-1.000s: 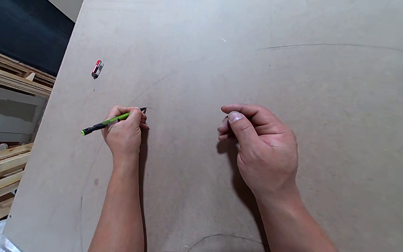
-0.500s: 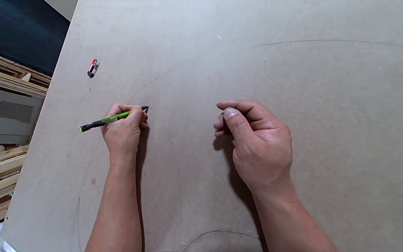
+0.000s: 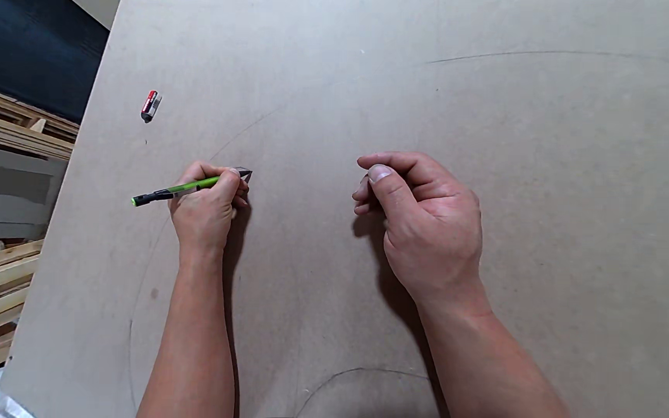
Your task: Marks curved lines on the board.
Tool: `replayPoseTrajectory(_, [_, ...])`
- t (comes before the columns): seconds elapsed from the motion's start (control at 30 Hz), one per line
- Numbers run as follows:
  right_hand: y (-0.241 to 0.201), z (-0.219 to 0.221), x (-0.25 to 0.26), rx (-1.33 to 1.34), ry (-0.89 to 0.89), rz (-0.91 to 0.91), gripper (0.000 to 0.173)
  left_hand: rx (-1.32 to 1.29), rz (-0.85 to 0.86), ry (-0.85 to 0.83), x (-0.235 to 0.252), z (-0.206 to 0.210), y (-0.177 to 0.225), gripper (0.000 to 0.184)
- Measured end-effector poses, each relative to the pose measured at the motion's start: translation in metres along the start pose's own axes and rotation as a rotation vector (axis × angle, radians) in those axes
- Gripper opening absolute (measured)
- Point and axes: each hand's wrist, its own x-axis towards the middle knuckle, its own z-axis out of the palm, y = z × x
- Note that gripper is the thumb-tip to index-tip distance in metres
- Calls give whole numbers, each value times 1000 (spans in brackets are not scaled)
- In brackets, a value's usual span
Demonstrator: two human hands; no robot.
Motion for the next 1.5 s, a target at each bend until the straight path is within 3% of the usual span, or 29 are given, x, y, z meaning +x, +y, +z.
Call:
replayPoseTrajectory(0.4, [2, 0, 2, 30, -6, -12, 21, -125, -8, -86, 0, -9, -4, 6])
replayPoseTrajectory(0.83, [3, 2, 4, 39, 17, -33, 19, -39, -18, -11, 1, 0, 2, 8])
replayPoseTrajectory(1.5, [4, 3, 5, 37, 12, -36, 19, -12, 39, -144, 0, -8, -2, 7])
